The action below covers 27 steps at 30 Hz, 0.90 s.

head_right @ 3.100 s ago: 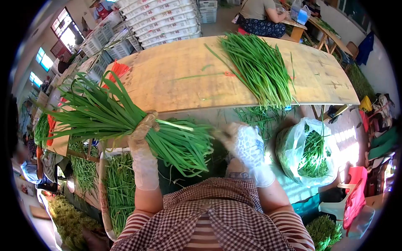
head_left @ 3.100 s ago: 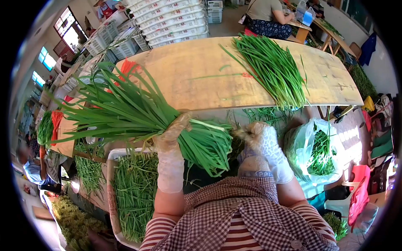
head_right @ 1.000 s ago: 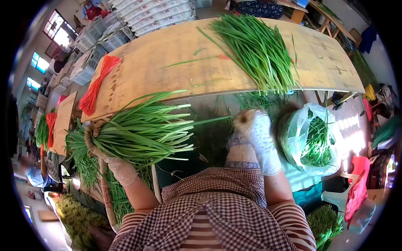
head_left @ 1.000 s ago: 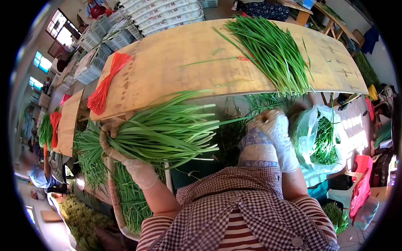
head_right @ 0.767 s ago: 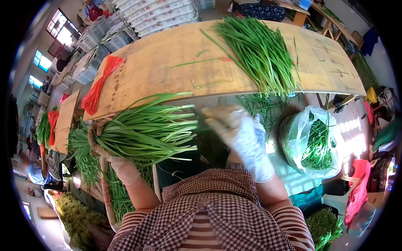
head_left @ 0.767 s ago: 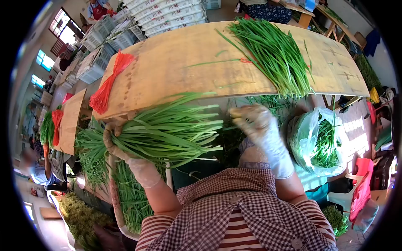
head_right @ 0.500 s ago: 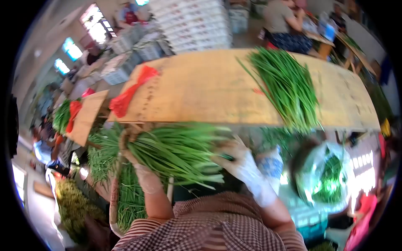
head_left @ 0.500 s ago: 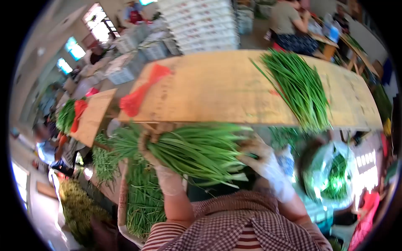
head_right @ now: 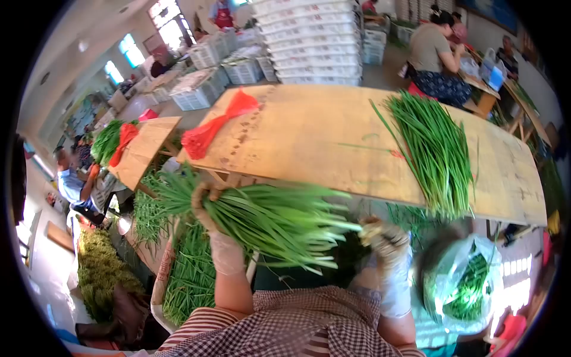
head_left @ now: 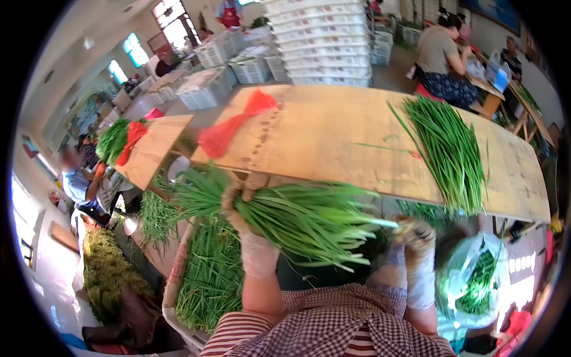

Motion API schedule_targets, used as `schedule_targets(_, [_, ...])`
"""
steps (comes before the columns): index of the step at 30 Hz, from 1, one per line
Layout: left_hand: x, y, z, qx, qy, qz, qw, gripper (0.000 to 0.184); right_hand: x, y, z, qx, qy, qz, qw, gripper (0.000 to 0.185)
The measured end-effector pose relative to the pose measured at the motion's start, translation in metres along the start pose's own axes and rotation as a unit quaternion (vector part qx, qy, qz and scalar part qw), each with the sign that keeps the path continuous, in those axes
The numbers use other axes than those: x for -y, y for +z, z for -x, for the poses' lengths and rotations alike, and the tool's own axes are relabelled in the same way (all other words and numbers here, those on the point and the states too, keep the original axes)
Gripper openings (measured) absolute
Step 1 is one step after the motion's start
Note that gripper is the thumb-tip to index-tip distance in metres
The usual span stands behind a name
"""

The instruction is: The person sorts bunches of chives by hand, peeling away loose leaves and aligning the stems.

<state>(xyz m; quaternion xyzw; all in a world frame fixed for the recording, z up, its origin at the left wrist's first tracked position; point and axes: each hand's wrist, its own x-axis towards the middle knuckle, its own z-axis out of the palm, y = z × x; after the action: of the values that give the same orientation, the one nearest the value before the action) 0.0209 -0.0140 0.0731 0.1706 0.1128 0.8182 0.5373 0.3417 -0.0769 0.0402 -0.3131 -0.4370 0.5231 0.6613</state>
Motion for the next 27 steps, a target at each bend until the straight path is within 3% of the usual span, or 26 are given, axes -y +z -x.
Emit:
schedule_targets(2, [-0.006,-0.001,0.002,-0.006,0.008,-0.027,1.0,0.016,0.012,-0.02,0.001,0.009,-0.061,-0.192,0.979,0.01])
schedule_targets(4, [-0.013,-0.008,-0.001,0.004,-0.011,0.012,1.0,0.015,0.021,-0.05,0.004,-0.008,-0.07,-0.141,0.987,0.011])
schedule_targets(5, [-0.014,-0.011,-0.004,0.025,-0.012,0.05,0.998,0.013,0.015,-0.061,0.003,-0.075,-0.03,0.087,0.993,0.011])
schedule_targets(6, [-0.014,-0.013,-0.007,0.025,-0.019,0.102,0.994,0.01,0.017,-0.06,0.0,-0.12,0.036,0.305,0.944,0.015])
schedule_targets(7, [-0.01,-0.014,-0.006,0.029,-0.018,0.102,0.994,0.01,0.015,-0.053,-0.004,-0.042,-0.028,0.479,0.876,0.02])
schedule_targets(11, [0.0,-0.012,-0.007,0.058,-0.023,0.072,0.995,0.009,0.019,0.016,-0.02,0.061,-0.171,0.442,0.879,0.023])
schedule_targets(13, [0.005,-0.008,-0.006,0.081,-0.03,0.072,0.994,0.012,0.014,0.036,-0.026,0.128,-0.226,0.498,0.827,0.025])
schedule_targets(15, [0.005,-0.006,-0.005,0.108,-0.075,0.109,0.985,0.011,0.002,0.047,-0.027,0.143,-0.195,0.501,0.831,0.02])
schedule_targets(17, [0.005,-0.007,-0.005,0.114,-0.095,0.123,0.981,0.01,-0.007,0.047,-0.024,0.127,-0.115,0.368,0.914,0.015])
schedule_targets(20, [0.006,-0.009,-0.002,0.103,-0.095,0.104,0.985,0.01,-0.007,0.047,-0.016,0.095,-0.077,0.374,0.919,0.013])
schedule_targets(24, [0.003,-0.008,-0.004,0.107,-0.088,0.083,0.987,0.014,-0.007,0.033,-0.012,0.12,-0.245,0.525,0.806,0.012])
schedule_targets(27, [-0.001,-0.009,-0.007,0.111,-0.096,0.089,0.985,0.011,0.0,0.01,-0.006,0.125,-0.223,0.541,0.801,0.01])
